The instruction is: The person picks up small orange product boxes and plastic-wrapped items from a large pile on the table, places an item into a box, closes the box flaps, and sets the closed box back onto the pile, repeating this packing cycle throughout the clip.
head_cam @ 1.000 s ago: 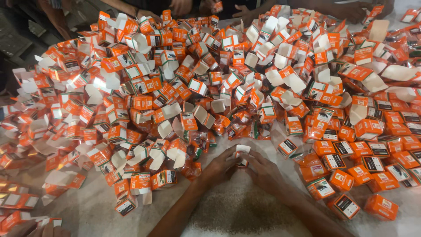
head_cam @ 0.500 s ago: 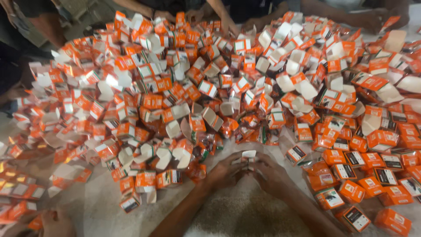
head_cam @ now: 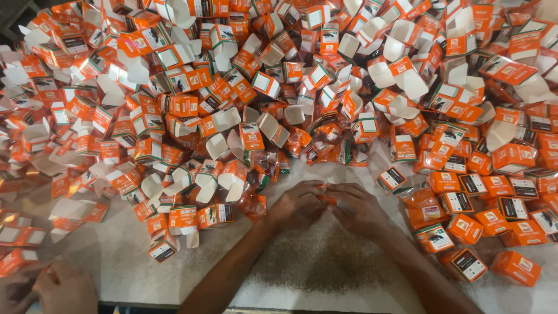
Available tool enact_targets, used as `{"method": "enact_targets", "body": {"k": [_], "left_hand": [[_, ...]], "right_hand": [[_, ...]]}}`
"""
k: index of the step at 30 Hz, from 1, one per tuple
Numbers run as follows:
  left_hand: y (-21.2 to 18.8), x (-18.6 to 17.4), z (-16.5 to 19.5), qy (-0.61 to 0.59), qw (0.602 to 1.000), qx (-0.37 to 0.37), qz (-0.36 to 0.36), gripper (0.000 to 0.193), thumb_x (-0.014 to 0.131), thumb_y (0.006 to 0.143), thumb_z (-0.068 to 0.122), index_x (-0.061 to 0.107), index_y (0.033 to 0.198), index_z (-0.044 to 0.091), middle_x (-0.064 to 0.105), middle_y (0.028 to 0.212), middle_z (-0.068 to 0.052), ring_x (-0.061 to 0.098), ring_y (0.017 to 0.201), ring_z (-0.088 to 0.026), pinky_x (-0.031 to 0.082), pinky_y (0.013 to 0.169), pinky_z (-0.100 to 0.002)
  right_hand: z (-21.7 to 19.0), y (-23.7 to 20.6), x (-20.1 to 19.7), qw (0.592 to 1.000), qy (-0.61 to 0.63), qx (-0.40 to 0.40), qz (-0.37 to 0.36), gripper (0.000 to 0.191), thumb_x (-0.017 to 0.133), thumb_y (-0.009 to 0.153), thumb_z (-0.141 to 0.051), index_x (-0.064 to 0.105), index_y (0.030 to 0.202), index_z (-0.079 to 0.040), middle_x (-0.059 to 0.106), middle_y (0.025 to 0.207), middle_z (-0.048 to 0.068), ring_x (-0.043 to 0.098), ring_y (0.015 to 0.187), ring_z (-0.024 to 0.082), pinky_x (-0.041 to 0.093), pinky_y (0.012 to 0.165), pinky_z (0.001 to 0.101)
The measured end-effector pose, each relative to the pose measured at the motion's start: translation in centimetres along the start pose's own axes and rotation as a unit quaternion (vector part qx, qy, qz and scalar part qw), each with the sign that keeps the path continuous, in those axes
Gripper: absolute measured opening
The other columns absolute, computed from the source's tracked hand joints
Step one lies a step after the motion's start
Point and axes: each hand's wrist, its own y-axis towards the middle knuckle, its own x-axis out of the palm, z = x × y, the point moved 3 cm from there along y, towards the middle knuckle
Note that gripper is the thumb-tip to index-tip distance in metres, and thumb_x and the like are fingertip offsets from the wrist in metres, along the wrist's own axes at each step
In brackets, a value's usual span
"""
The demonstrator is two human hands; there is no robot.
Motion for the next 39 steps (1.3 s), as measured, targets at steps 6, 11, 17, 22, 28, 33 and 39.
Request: {"method": "enact_targets", "body": {"k": [6, 11, 17, 22, 28, 33, 39], "left_hand": [[-0.3, 0.1, -0.7, -0.04, 0.996, -0.074, 0.002, 0.029, 0.085, 0.081, 0.006, 0.074, 0.108, 0.011, 0.074, 0.118, -0.008, 0.071, 0.121, -0.027, 0.06, 0.102, -0.038], [-0.8, 0.0, -1.2, -0.035, 0.996, -0.084, -0.018, 0.026, 0.084, 0.087, 0.006, 0.074, 0.11, 0.012, 0.076, 0.119, -0.006, 0.071, 0.125, -0.025, 0.06, 0.105, -0.038], [0.1, -1.0, 0.0, -0.024, 0.999, -0.009, -0.041, 0.031, 0.085, 0.081, 0.007, 0.071, 0.109, 0.009, 0.069, 0.119, -0.007, 0.067, 0.124, -0.029, 0.06, 0.102, -0.039], [0.6, -1.4, 1.1, 0.032, 0.998, -0.001, -0.046, 0.032, 0.086, 0.08, 0.007, 0.071, 0.108, 0.01, 0.067, 0.121, -0.007, 0.068, 0.122, -0.028, 0.06, 0.101, -0.038], [0.1, -0.1, 0.5, -0.003, 0.997, -0.064, -0.038, 0.038, 0.086, 0.079, 0.008, 0.064, 0.11, 0.009, 0.063, 0.124, -0.008, 0.066, 0.122, -0.027, 0.058, 0.101, -0.038], [-0.5, 0.6, -0.2, -0.022, 0.996, -0.078, -0.033, 0.041, 0.088, 0.08, 0.007, 0.065, 0.114, 0.01, 0.064, 0.125, -0.006, 0.066, 0.122, -0.027, 0.059, 0.103, -0.037], [1.9, -1.5, 2.5, 0.041, 0.998, -0.029, -0.024, 0.035, 0.085, 0.081, 0.009, 0.067, 0.111, 0.011, 0.064, 0.125, -0.009, 0.065, 0.125, -0.029, 0.056, 0.104, -0.04]], "right_hand": [[0.8, -0.3, 1.2, 0.998, 0.024, 0.046, 0.032, 0.027, 0.081, 0.081, -0.01, 0.075, 0.107, -0.008, 0.075, 0.121, 0.007, 0.072, 0.111, 0.025, 0.059, 0.094, 0.0363], [1.4, -0.7, 1.7, 0.995, 0.047, 0.066, 0.058, 0.021, 0.078, 0.084, -0.008, 0.077, 0.105, -0.008, 0.076, 0.117, 0.007, 0.073, 0.108, 0.023, 0.06, 0.092, 0.0343], [1.2, -0.7, 1.2, 0.997, 0.047, 0.067, -0.007, 0.022, 0.073, 0.089, -0.013, 0.08, 0.11, -0.013, 0.073, 0.123, 0.006, 0.07, 0.112, 0.025, 0.057, 0.094, 0.0374], [0.5, -0.4, 0.4, 0.996, 0.02, 0.07, -0.05, 0.026, 0.073, 0.084, -0.014, 0.079, 0.11, -0.013, 0.068, 0.132, 0.005, 0.067, 0.116, 0.027, 0.056, 0.093, 0.0378], [0.3, -0.6, 0.4, 0.999, 0.004, 0.044, -0.027, 0.027, 0.073, 0.086, -0.011, 0.074, 0.113, -0.008, 0.069, 0.129, 0.009, 0.066, 0.116, 0.029, 0.055, 0.096, 0.0397], [1.4, -0.8, 1.1, 0.995, 0.057, 0.081, -0.005, 0.027, 0.076, 0.084, -0.011, 0.075, 0.111, -0.011, 0.071, 0.129, 0.009, 0.07, 0.114, 0.029, 0.058, 0.094, 0.0376], [1.3, -1.0, 0.8, 0.998, 0.024, 0.037, -0.044, 0.028, 0.079, 0.079, -0.01, 0.075, 0.106, -0.014, 0.069, 0.132, 0.01, 0.069, 0.112, 0.031, 0.057, 0.09, 0.0395]]}}
